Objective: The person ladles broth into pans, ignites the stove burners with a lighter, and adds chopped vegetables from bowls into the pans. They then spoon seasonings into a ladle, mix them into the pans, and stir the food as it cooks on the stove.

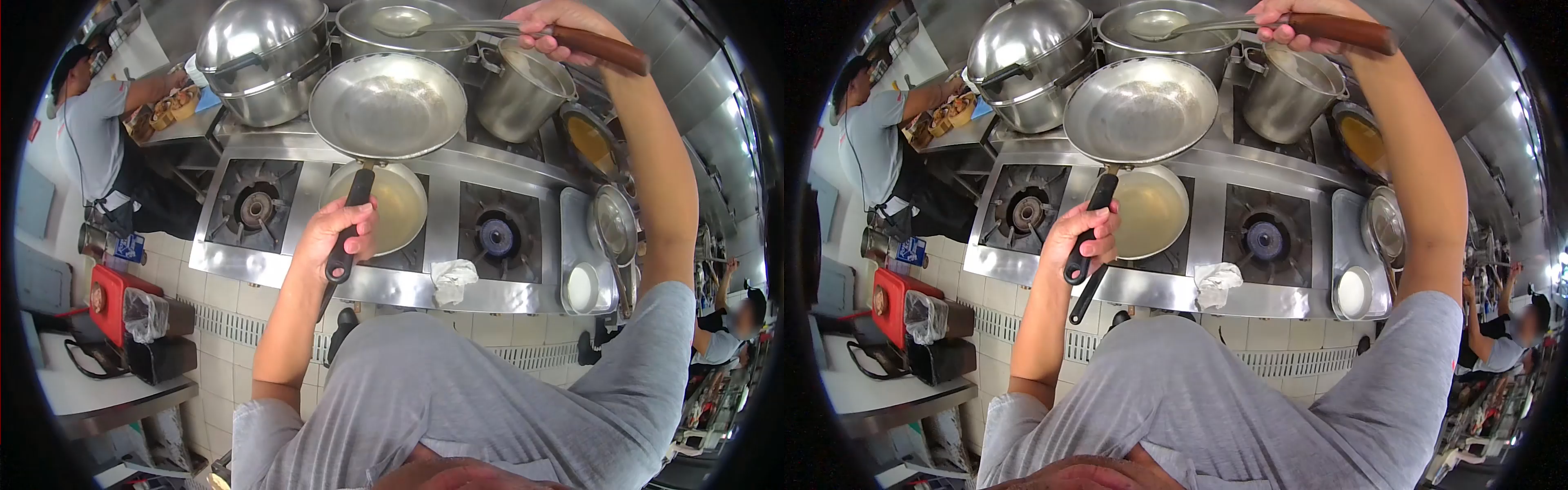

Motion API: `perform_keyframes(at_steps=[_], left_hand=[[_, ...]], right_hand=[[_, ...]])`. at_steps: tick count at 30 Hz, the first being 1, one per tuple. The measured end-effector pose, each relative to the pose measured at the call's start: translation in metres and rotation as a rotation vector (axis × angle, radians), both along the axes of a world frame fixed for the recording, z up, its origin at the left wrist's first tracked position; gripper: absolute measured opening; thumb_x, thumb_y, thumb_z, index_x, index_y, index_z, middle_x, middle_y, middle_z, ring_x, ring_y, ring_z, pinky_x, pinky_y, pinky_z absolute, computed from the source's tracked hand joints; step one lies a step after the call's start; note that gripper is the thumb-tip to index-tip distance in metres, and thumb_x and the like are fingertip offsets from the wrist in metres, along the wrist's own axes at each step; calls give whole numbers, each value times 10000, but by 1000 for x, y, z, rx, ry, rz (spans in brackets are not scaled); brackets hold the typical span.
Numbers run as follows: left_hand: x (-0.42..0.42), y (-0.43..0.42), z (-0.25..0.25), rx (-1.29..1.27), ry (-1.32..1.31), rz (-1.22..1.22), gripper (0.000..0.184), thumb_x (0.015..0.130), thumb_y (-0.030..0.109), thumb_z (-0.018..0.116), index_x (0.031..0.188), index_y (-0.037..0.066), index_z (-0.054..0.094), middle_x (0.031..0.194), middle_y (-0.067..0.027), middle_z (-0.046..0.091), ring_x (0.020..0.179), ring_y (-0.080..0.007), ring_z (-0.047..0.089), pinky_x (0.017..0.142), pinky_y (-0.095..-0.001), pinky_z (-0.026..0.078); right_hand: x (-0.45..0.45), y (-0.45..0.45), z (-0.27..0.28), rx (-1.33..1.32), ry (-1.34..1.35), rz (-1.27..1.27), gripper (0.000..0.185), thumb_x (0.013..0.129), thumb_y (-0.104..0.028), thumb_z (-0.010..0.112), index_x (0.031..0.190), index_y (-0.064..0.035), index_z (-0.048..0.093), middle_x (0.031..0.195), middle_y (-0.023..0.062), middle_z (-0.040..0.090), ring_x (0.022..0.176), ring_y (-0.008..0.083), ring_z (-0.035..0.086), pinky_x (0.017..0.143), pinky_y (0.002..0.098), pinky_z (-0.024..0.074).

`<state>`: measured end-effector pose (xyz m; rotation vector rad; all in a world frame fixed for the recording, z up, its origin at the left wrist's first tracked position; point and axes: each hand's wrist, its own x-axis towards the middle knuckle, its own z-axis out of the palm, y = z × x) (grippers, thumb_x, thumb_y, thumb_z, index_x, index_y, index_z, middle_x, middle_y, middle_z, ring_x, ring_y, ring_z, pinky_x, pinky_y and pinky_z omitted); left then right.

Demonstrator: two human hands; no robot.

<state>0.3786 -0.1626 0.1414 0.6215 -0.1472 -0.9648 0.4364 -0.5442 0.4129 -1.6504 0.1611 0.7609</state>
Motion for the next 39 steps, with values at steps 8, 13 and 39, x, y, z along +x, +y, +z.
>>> perform_keyframes(at_steps=[8, 13, 39], left_hand=[[11, 5, 6, -34, 7, -25, 143, 953, 119, 616, 1063, 45, 561, 739, -1, 548, 469, -79, 491, 403, -251, 339], [7, 8, 17, 6, -15, 13, 128, 977, 102, 568, 1077, 22, 564, 730, 7, 535, 442, -41, 460, 426, -229, 287], [16, 18, 9, 43, 19, -3, 136, 952, 107, 606, 1062, 40, 563, 709, 16, 547, 430, -41, 466, 417, -227, 302]], right_hand=[[-60, -5, -15, -152, -359, -104, 510, 856, -8, 602, 1327, 139, 471, 788, 124, 606, 434, 70, 529, 323, 186, 408], [-88, 0, -29, -133, -347, -148, 520, 816, 6, 645, 1307, 123, 518, 755, 156, 643, 440, 95, 576, 341, 196, 414], [-29, 46, -60, -1358, -977, 158, 440, 704, -37, 594, 1134, 42, 637, 1036, 283, 665, 982, 458, 625, 867, 476, 491]])
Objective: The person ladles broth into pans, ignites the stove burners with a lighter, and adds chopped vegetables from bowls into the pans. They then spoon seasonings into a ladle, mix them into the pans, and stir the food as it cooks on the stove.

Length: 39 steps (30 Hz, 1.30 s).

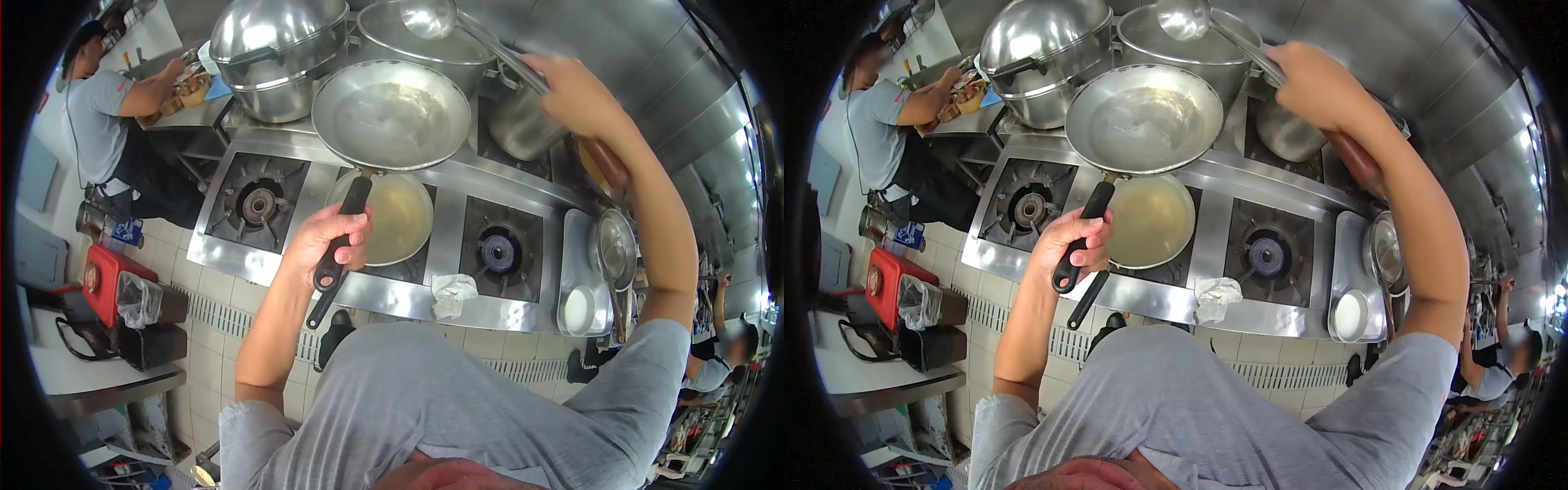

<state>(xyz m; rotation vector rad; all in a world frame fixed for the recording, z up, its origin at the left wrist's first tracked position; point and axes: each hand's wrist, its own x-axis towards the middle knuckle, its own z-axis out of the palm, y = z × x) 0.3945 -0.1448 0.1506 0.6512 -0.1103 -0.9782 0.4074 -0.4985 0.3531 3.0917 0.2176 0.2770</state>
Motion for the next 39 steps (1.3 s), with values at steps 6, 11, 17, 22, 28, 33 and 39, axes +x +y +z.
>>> perform_keyframes(at_steps=[6, 11, 17, 22, 28, 33, 39], left_hand=[[-2, 4, 7, 38, 22, 25, 188, 919, 84, 636, 1065, 21, 535, 722, -33, 529, 443, -92, 447, 412, -248, 342], [-3, 5, 12, 57, 25, 29, 182, 915, 72, 641, 1055, 17, 540, 724, -34, 528, 437, -97, 447, 410, -255, 344], [-3, 7, 11, 67, 26, 27, 171, 913, 71, 641, 1046, 19, 547, 724, -28, 526, 434, -92, 443, 410, -253, 344], [-4, 8, 10, 66, 5, 20, 169, 919, 82, 630, 1053, 22, 546, 709, -17, 521, 423, -78, 439, 409, -244, 329], [-5, 7, 9, 57, -21, 16, 148, 934, 100, 611, 1056, 34, 559, 688, 9, 517, 407, -48, 437, 422, -245, 297], [-3, 6, 5, 29, -14, 7, 131, 946, 99, 601, 1056, 38, 566, 706, 9, 525, 419, -46, 448, 428, -240, 295], [3, 5, 5, -53, -1, -22, 136, 959, 89, 581, 1069, 12, 562, 721, -1, 535, 430, -48, 458, 411, -228, 297]], right_hand=[[102, 10, -8, -46, 267, -277, 189, 698, -58, 599, 824, 77, 637, 840, 233, 685, 749, 376, 675, 692, 418, 522], [150, -32, -30, 394, 421, 29, 91, 740, -48, 629, 685, 24, 617, 589, 93, 600, 468, 183, 548, 463, 376, 454], [163, -39, -16, 1045, 648, -337, 146, 883, -56, 589, 747, -4, 576, 673, 85, 601, 464, 89, 524, 347, 194, 390], [139, -36, -6, 1340, 644, -416, 90, 912, -51, 586, 867, 16, 546, 753, 129, 618, 496, 74, 568, 349, 178, 447], [111, -40, 9, 1437, 584, -355, 119, 901, -30, 583, 965, 65, 548, 760, 136, 615, 475, 82, 564, 341, 180, 451], [72, -33, 36, 1358, 527, -259, 230, 886, -17, 592, 1089, 78, 539, 776, 150, 626, 470, 88, 557, 332, 190, 450], [28, -36, 59, 1327, 836, -106, 177, 933, -93, 557, 936, 82, 580, 671, 50, 554, 475, 92, 529, 357, 187, 416]])
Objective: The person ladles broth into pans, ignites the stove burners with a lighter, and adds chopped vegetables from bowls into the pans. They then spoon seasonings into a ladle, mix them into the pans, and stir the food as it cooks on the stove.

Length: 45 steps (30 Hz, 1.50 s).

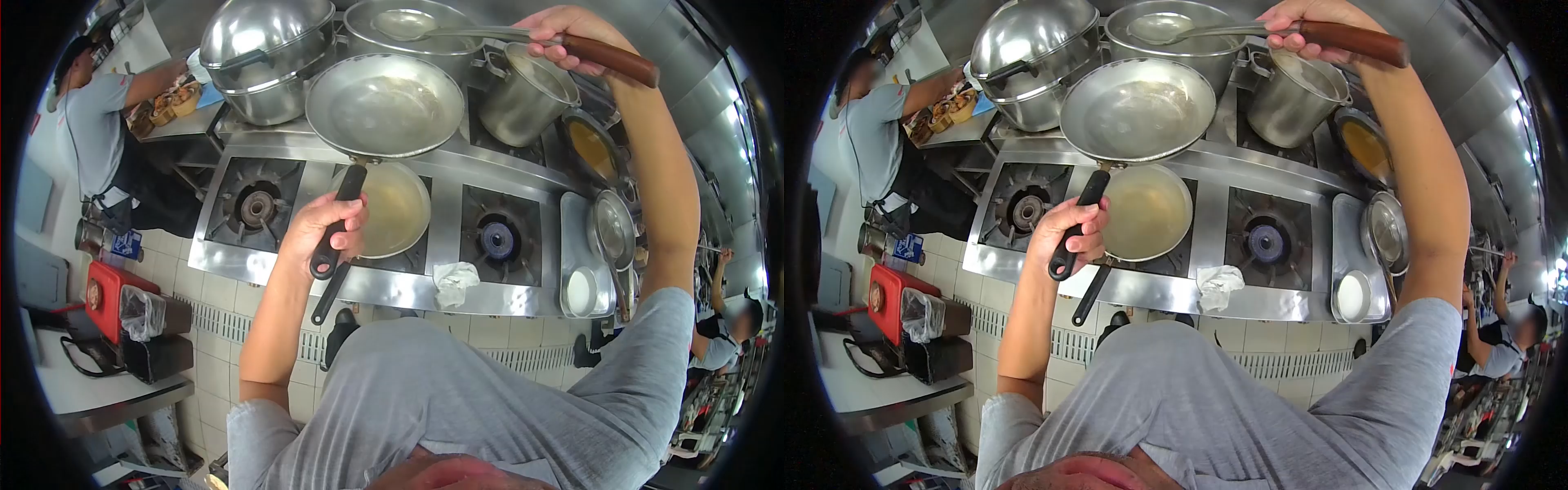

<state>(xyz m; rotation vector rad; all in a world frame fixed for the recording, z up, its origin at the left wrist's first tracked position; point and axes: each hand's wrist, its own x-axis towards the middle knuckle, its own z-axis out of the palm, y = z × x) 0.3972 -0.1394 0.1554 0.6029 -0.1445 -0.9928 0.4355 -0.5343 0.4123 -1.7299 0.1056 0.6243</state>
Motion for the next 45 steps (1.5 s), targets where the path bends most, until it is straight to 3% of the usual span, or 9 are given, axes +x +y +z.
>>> perform_keyframes(at_steps=[7, 19, 27, 28, 31, 32, 35, 38, 45], left_hand=[[2, 1, 3, -13, -16, -8, 140, 966, 82, 568, 1082, 3, 561, 725, 0, 542, 439, -45, 464, 418, -230, 307], [-1, 3, 2, 38, -23, 2, 122, 959, 91, 583, 1054, 16, 567, 721, 6, 537, 438, -39, 461, 413, -214, 294], [-2, 1, 4, 37, -40, -2, 133, 961, 104, 580, 1063, 22, 554, 715, 8, 536, 430, -41, 465, 403, -223, 296], [-1, 1, 4, 35, -38, -3, 133, 961, 103, 581, 1064, 23, 554, 715, 7, 536, 429, -42, 464, 402, -225, 296], [1, 1, 3, 36, -28, -4, 134, 958, 100, 586, 1064, 25, 554, 713, 3, 537, 427, -47, 461, 399, -226, 294], [2, 2, 3, 37, -26, -4, 135, 957, 99, 588, 1064, 25, 555, 712, 2, 537, 427, -48, 460, 399, -227, 293], [3, 2, 4, 18, -12, -13, 138, 953, 92, 595, 1066, 24, 555, 712, -5, 541, 428, -50, 461, 398, -226, 292], [4, 3, 1, 25, -2, -9, 143, 950, 90, 601, 1066, 21, 553, 714, -9, 546, 428, -52, 465, 396, -225, 291], [2, 5, 6, 71, -11, 11, 153, 924, 75, 623, 1050, 24, 551, 712, -29, 529, 438, -85, 451, 392, -240, 335]], right_hand=[[-53, -1, -9, -145, -218, -110, 513, 860, -10, 593, 1323, 163, 457, 787, 133, 618, 457, 71, 540, 322, 187, 408], [-109, 9, -40, -240, -266, -164, 591, 742, 40, 643, 1308, 146, 508, 742, 151, 665, 429, 112, 552, 422, 222, 412], [-140, 48, -56, -571, -369, -152, 688, 710, 70, 633, 1384, 110, 494, 764, 53, 636, 510, 82, 533, 466, 220, 379], [-142, 57, -49, -724, -315, -114, 662, 720, 43, 636, 1371, 84, 523, 841, 110, 666, 643, 159, 618, 591, 283, 468], [-144, 60, -63, -1069, -762, 63, 638, 727, 18, 633, 1358, 55, 545, 929, 196, 681, 826, 266, 670, 777, 352, 505], [-143, 67, -56, -1095, -700, 44, 619, 724, -3, 629, 1339, 30, 565, 1048, 272, 667, 1025, 372, 652, 923, 401, 470], [-122, 64, -57, -1347, -836, 83, 605, 708, 5, 611, 1311, 30, 579, 1075, 300, 653, 1023, 435, 631, 893, 438, 486], [-71, 53, -57, -1345, -815, 83, 384, 722, 2, 567, 1091, 71, 651, 1071, 308, 639, 1011, 465, 609, 924, 499, 473], [64, 26, -76, -1471, -695, 78, 248, 709, -59, 590, 887, 81, 690, 868, 303, 682, 794, 454, 679, 720, 496, 530]])
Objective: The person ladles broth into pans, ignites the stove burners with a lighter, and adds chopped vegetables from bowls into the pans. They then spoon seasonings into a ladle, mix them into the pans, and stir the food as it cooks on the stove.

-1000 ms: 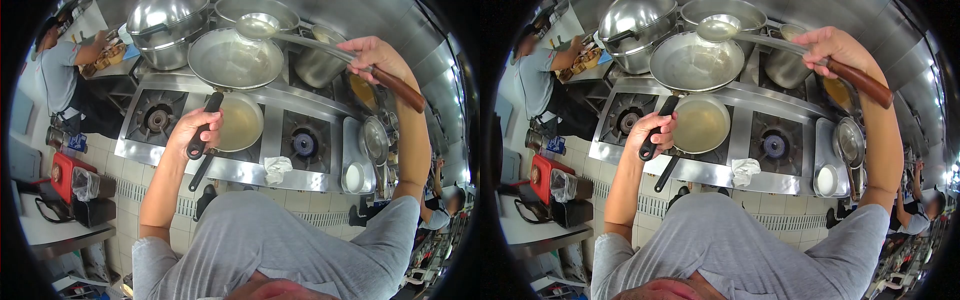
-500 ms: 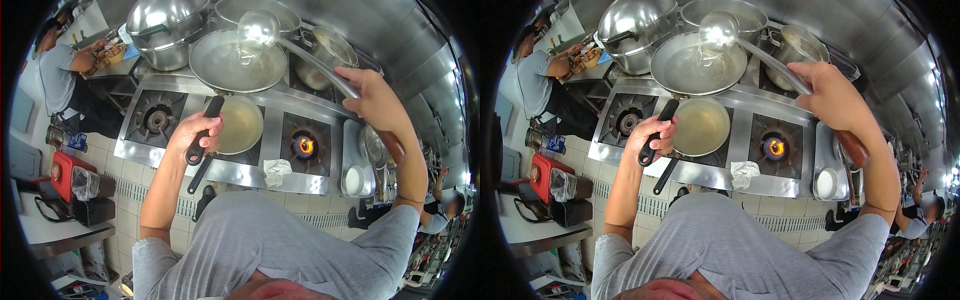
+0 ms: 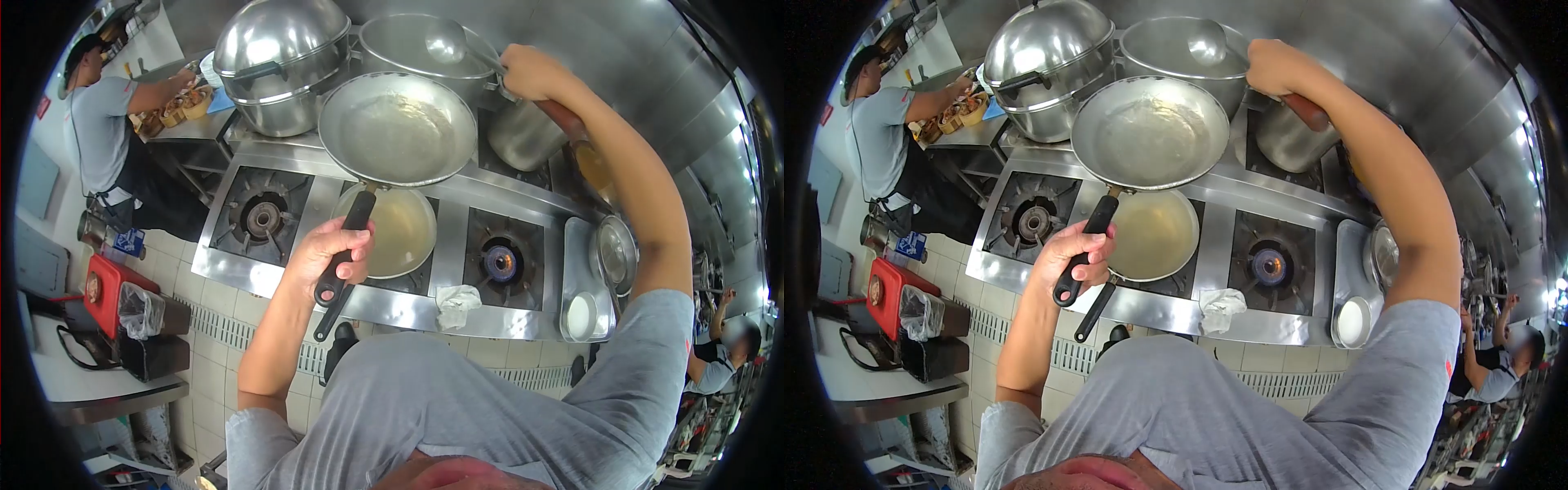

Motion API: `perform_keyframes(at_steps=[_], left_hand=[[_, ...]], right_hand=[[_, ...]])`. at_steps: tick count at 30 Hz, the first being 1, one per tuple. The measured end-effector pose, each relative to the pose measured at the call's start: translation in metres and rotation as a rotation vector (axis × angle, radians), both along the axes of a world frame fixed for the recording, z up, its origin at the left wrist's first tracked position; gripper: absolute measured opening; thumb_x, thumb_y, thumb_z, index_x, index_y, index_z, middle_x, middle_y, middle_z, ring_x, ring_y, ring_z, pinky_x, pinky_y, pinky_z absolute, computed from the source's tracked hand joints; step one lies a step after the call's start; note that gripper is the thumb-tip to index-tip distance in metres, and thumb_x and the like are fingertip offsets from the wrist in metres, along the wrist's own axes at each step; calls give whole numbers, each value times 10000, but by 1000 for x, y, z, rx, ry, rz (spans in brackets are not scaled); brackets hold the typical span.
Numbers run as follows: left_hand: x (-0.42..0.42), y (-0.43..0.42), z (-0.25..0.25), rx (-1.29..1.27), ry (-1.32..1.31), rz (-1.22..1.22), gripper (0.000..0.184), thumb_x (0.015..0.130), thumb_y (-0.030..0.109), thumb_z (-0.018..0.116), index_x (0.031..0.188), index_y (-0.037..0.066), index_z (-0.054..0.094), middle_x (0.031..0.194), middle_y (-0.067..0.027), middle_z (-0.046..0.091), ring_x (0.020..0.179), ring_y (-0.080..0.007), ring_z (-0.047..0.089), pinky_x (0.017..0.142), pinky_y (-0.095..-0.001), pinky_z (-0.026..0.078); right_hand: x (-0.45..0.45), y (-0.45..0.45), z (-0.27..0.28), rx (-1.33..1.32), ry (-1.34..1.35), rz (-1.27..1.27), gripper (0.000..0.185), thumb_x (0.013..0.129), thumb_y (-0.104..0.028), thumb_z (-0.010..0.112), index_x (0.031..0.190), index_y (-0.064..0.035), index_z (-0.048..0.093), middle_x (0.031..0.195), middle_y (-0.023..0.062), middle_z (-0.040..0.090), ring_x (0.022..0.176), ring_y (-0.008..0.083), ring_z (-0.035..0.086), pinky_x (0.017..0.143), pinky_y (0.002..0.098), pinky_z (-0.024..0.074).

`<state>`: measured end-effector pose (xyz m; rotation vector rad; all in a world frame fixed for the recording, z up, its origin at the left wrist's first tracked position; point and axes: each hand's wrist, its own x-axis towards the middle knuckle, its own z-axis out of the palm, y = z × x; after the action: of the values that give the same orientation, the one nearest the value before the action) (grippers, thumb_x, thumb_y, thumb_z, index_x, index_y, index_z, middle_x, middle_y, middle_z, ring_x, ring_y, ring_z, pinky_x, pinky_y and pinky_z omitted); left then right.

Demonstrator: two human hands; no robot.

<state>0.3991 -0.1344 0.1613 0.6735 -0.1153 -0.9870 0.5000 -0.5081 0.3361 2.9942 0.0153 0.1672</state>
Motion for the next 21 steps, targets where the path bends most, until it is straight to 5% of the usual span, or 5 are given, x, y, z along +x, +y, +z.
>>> perform_keyframes(at_steps=[3, 6, 7, 14, 21], left_hand=[[0, 1, 3, 15, 0, 0, 158, 916, 72, 627, 1044, 24, 548, 706, -29, 524, 433, -89, 445, 393, -244, 332], [0, 3, 3, 11, -1, -1, 163, 909, 71, 630, 1039, 22, 545, 703, -28, 520, 431, -92, 442, 395, -249, 330], [0, 4, 3, 21, -3, 7, 168, 906, 72, 632, 1038, 19, 542, 702, -28, 517, 431, -94, 442, 397, -253, 329], [2, 10, 3, 24, 3, -8, 156, 920, 71, 619, 1044, 19, 541, 716, -26, 521, 436, -92, 444, 400, -250, 329], [3, 12, -2, 19, 2, -10, 150, 932, 82, 607, 1055, 19, 550, 700, -8, 522, 421, -66, 446, 404, -240, 311]], right_hand=[[37, 6, 0, 19, 276, -68, 253, 693, -75, 595, 866, 78, 698, 819, 275, 699, 644, 375, 682, 630, 458, 525], [62, -5, -8, 302, 336, -39, 184, 719, -87, 606, 796, 57, 691, 673, 176, 679, 502, 263, 609, 510, 398, 478], [63, -9, -15, 574, 322, -124, 146, 768, -114, 616, 733, 16, 675, 609, 80, 631, 466, 179, 548, 440, 342, 419], [67, -19, 4, 1174, 386, -424, 107, 892, -92, 596, 868, 11, 576, 667, 98, 609, 434, 103, 510, 351, 214, 399], [34, -24, 18, 1492, 426, -378, 100, 912, -48, 597, 884, 34, 548, 760, 135, 623, 488, 79, 569, 345, 177, 444]])
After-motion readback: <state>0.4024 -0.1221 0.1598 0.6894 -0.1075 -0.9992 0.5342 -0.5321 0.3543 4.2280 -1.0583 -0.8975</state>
